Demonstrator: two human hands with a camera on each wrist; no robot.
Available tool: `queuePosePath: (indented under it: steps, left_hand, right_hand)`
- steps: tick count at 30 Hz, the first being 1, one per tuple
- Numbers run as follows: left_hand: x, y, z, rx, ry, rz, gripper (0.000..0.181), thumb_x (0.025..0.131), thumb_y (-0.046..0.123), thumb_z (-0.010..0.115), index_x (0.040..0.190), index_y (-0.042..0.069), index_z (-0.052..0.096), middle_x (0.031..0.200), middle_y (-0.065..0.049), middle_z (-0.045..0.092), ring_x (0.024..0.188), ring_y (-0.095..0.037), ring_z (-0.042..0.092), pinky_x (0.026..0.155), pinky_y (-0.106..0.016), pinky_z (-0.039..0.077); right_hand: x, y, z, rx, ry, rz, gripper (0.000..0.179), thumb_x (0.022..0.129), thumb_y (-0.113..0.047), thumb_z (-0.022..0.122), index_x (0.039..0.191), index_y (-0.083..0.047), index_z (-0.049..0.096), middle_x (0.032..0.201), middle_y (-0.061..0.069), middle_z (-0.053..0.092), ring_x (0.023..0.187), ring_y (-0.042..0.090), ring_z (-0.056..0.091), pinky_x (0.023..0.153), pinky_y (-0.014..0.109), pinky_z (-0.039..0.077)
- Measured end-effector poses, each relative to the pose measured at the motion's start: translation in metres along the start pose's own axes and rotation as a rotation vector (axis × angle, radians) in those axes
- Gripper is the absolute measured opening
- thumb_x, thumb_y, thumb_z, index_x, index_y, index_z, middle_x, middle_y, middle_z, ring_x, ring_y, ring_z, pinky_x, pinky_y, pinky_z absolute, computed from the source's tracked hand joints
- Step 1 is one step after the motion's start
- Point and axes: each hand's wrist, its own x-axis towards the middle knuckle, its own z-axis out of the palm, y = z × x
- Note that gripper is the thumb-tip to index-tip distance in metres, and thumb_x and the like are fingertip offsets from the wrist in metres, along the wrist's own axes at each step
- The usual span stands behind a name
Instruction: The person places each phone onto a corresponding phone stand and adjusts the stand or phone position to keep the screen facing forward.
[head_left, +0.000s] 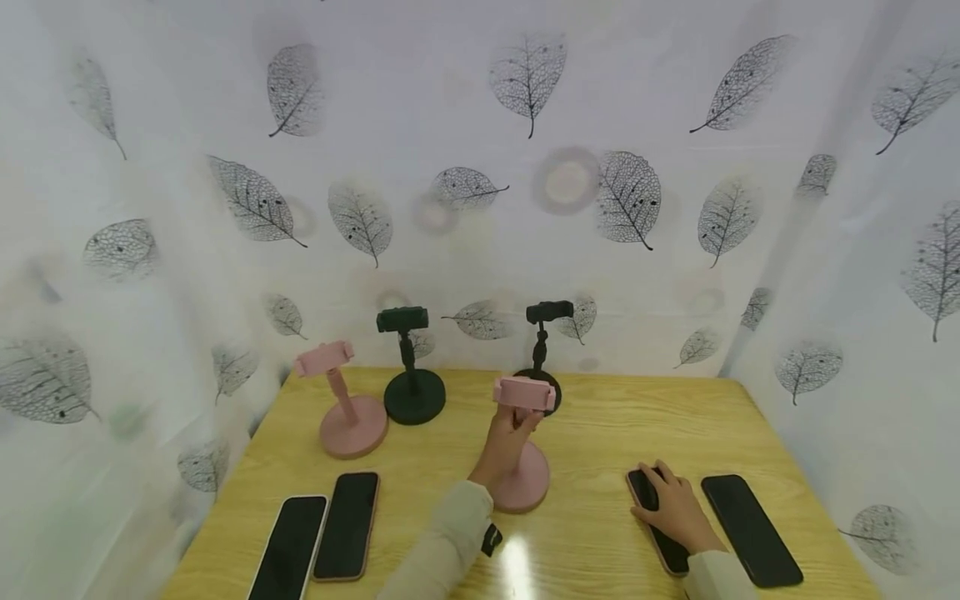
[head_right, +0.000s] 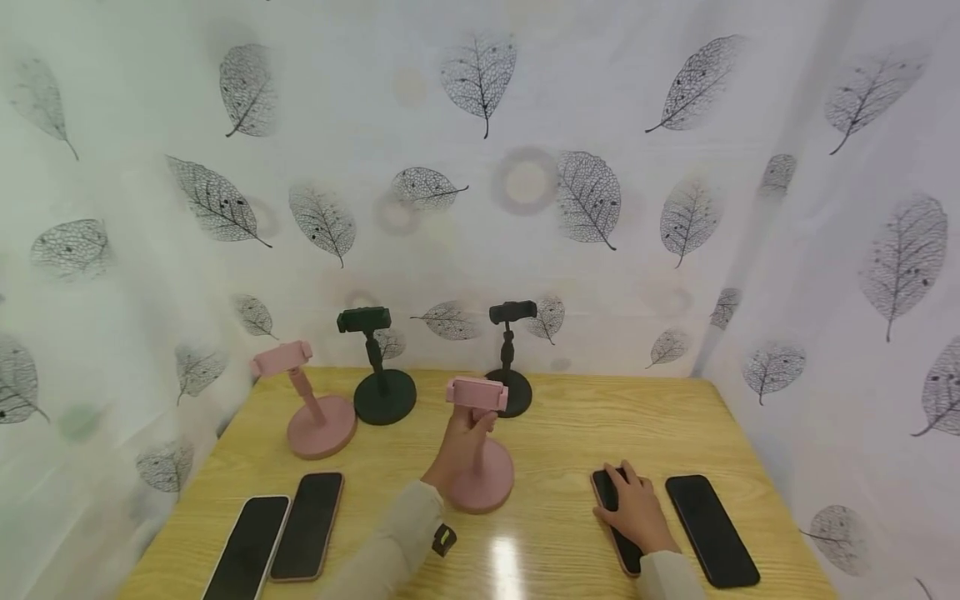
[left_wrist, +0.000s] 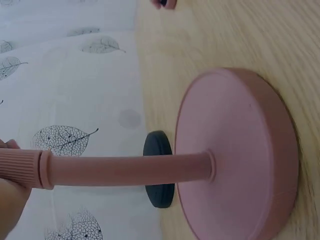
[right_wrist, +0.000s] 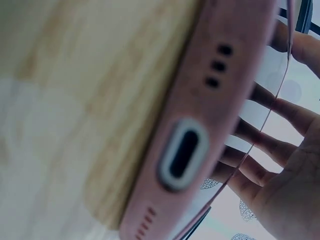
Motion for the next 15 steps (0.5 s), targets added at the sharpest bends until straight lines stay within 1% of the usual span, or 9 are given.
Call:
queuePosePath:
  steps: [2, 3, 4, 6, 8, 9, 10, 12, 15]
  left_hand:
    - [-0.001, 0.001, 0.001, -0.006, -0.006, 0.010, 0.027, 0.093, 0.012, 0.058, 0.109, -0.001, 0.040, 0.074, 0.000, 0.040, 0.067, -0.006, 0.038, 0.064, -0.018, 0.033]
    - [-0.001, 0.001, 0.001, -0.005, -0.008, 0.015, 0.028, 0.092, 0.013, 0.058, 0.109, 0.000, 0.040, 0.076, 0.002, 0.040, 0.067, -0.004, 0.037, 0.065, -0.018, 0.033]
    - [-0.001, 0.001, 0.002, -0.012, -0.003, 0.011, 0.031, 0.092, 0.013, 0.060, 0.112, 0.000, 0.040, 0.077, 0.003, 0.040, 0.067, -0.003, 0.036, 0.065, -0.018, 0.034]
    - [-0.002, 0.001, 0.003, -0.025, 0.033, 0.005, 0.034, 0.090, 0.010, 0.061, 0.114, -0.003, 0.041, 0.075, 0.004, 0.038, 0.066, -0.002, 0.035, 0.064, -0.018, 0.033]
    - [-0.002, 0.000, 0.005, -0.077, 0.094, 0.007, 0.038, 0.088, 0.008, 0.064, 0.118, -0.004, 0.043, 0.074, 0.005, 0.037, 0.065, -0.001, 0.034, 0.063, -0.017, 0.033]
    - [-0.002, 0.000, 0.006, -0.111, 0.127, 0.026, 0.040, 0.087, 0.005, 0.065, 0.118, -0.006, 0.044, 0.073, 0.005, 0.036, 0.065, 0.000, 0.033, 0.063, -0.018, 0.032]
    - [-0.002, -0.001, 0.008, -0.143, 0.163, 0.052, 0.037, 0.085, 0.004, 0.066, 0.112, -0.009, 0.045, 0.069, 0.004, 0.032, 0.063, -0.001, 0.031, 0.061, -0.018, 0.030]
    - [-0.002, -0.002, 0.011, -0.194, 0.233, 0.122, 0.036, 0.082, 0.003, 0.069, 0.105, -0.012, 0.046, 0.064, 0.004, 0.028, 0.059, 0.000, 0.028, 0.058, -0.018, 0.028]
    - [-0.001, -0.004, 0.016, -0.246, 0.301, 0.232, 0.035, 0.081, 0.006, 0.071, 0.094, -0.015, 0.046, 0.058, 0.000, 0.023, 0.056, 0.001, 0.024, 0.054, -0.019, 0.027]
  right_hand:
    - [0.000, -0.001, 0.002, -0.004, -0.006, 0.007, 0.080, 0.075, -0.038, 0.076, 0.137, -0.001, 0.044, 0.139, 0.037, 0.033, 0.108, 0.058, 0.043, 0.076, 0.064, 0.044]
    - [0.000, -0.001, 0.003, -0.004, -0.006, 0.010, 0.080, 0.075, -0.038, 0.076, 0.137, 0.000, 0.043, 0.139, 0.037, 0.033, 0.108, 0.058, 0.043, 0.076, 0.064, 0.044]
    - [0.000, -0.001, 0.003, -0.005, -0.007, 0.012, 0.079, 0.075, -0.037, 0.076, 0.137, 0.000, 0.043, 0.139, 0.037, 0.033, 0.108, 0.058, 0.043, 0.076, 0.064, 0.044]
    - [-0.001, -0.002, 0.004, -0.005, -0.009, 0.012, 0.079, 0.075, -0.037, 0.076, 0.137, 0.000, 0.043, 0.138, 0.037, 0.033, 0.108, 0.059, 0.043, 0.076, 0.064, 0.044]
    - [-0.002, -0.002, 0.003, -0.003, -0.008, 0.011, 0.078, 0.075, -0.036, 0.076, 0.137, 0.000, 0.043, 0.138, 0.037, 0.033, 0.107, 0.059, 0.043, 0.075, 0.064, 0.044]
    - [-0.002, -0.003, 0.002, -0.002, -0.006, 0.009, 0.078, 0.075, -0.036, 0.076, 0.136, 0.000, 0.044, 0.138, 0.037, 0.034, 0.107, 0.059, 0.043, 0.075, 0.064, 0.044]
    - [-0.002, -0.003, 0.002, -0.002, -0.004, 0.008, 0.078, 0.075, -0.036, 0.076, 0.136, 0.000, 0.044, 0.138, 0.037, 0.034, 0.107, 0.059, 0.043, 0.074, 0.064, 0.044]
    - [-0.003, -0.003, 0.000, -0.001, 0.000, 0.002, 0.078, 0.075, -0.036, 0.076, 0.136, 0.000, 0.044, 0.138, 0.037, 0.034, 0.106, 0.059, 0.044, 0.075, 0.064, 0.044]
    - [-0.002, -0.002, -0.001, -0.008, 0.011, -0.004, 0.078, 0.076, -0.036, 0.076, 0.136, 0.001, 0.044, 0.137, 0.038, 0.034, 0.106, 0.059, 0.044, 0.076, 0.065, 0.043]
